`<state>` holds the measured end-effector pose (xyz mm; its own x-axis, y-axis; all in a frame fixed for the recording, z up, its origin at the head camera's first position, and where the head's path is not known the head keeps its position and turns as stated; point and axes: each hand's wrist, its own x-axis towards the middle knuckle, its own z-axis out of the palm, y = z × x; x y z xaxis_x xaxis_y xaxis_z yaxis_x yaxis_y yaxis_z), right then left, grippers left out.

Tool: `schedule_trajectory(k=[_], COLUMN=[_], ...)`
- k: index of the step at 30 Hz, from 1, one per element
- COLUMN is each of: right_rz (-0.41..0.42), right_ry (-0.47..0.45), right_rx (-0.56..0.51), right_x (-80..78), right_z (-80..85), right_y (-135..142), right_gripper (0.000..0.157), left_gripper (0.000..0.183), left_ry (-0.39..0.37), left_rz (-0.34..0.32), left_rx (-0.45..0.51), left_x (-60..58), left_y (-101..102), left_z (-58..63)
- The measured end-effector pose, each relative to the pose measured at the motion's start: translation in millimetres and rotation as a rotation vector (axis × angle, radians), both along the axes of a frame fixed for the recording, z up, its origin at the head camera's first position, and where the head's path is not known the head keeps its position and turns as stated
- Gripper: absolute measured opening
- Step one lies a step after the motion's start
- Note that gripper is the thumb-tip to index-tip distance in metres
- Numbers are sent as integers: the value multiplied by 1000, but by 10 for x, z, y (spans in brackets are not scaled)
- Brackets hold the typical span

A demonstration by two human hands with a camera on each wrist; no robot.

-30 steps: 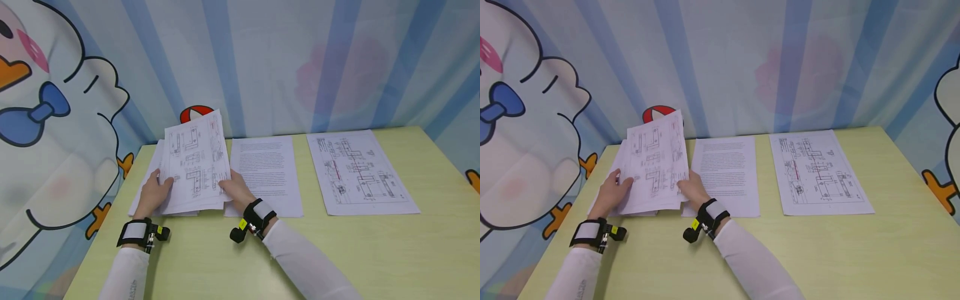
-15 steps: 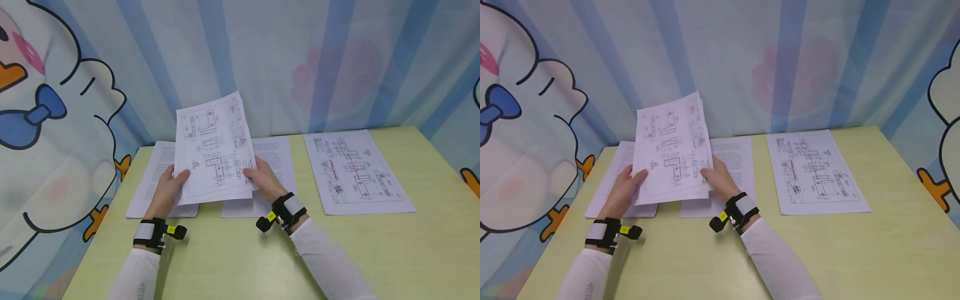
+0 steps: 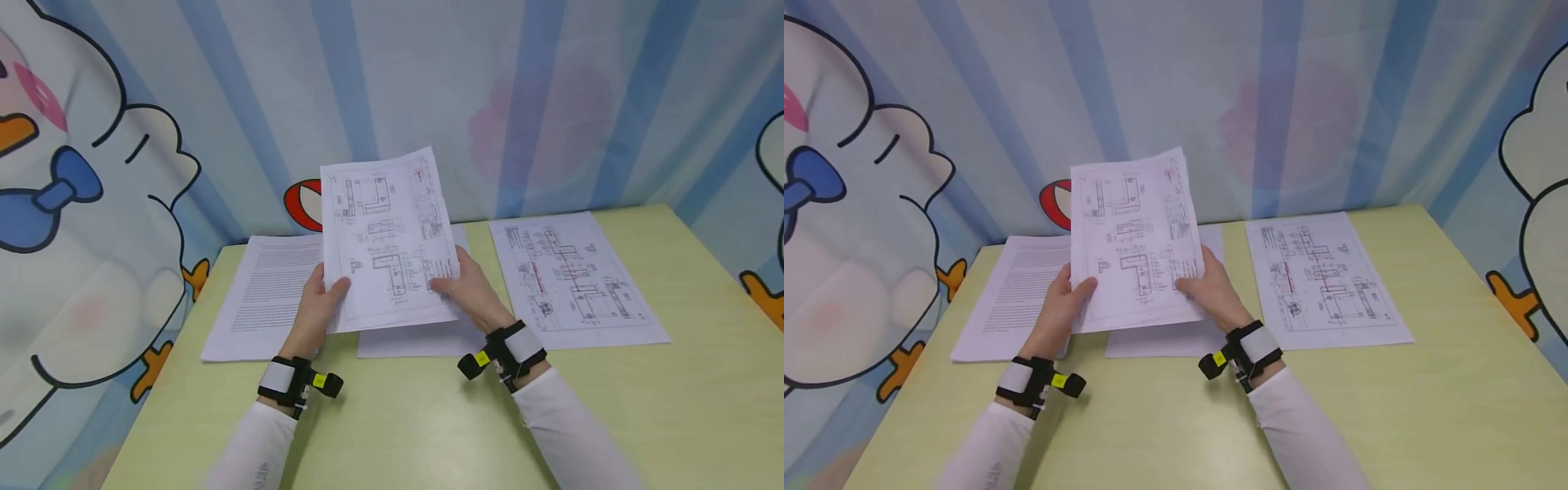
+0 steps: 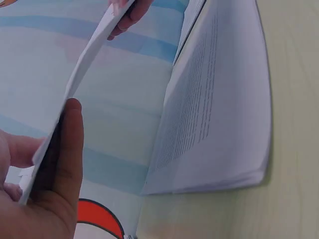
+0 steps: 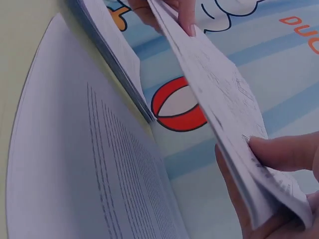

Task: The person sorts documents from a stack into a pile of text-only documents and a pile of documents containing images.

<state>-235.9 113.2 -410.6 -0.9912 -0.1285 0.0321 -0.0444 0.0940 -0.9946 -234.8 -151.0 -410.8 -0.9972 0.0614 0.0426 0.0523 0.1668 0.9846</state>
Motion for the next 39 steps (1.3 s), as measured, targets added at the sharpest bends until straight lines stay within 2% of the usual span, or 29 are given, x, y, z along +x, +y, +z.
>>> schedule_trajectory(k=[4, 11, 15, 20, 25, 28, 30, 34, 39], right_rz=[-53, -134, -157, -239, -266, -259, -251, -233, -242], right_ry=[18, -34, -59, -77, -62, -55, -49, -17, -10], right_rx=[17, 53, 96, 180, 256, 305, 343, 434, 528], right_x=[13, 46, 63, 73, 78, 83, 99, 143, 189], right_z=[16, 86, 115, 126, 119, 115, 114, 104, 88], right_y=[175, 510, 699, 947, 1241, 1444, 1575, 1825, 2049], right_gripper=[64, 50, 49, 49, 53, 56, 56, 57, 60], left_gripper=[42, 40, 38, 38, 39, 39, 41, 48, 50], left_ry=[31, 56, 73, 90, 75, 49, 18, -47, -80], left_rz=[-30, -76, -102, -155, -142, -144, -156, -213, -287], left_rx=[-16, -17, 18, 105, 128, 71, 0, -137, -189], left_x=[-16, -31, -48, -55, -59, -46, -24, 2, -7], left_y=[198, 520, 751, 1103, 1445, 1622, 1730, 1914, 2081], left_z=[-19, -85, -98, -84, -106, -143, -170, -215, -235])
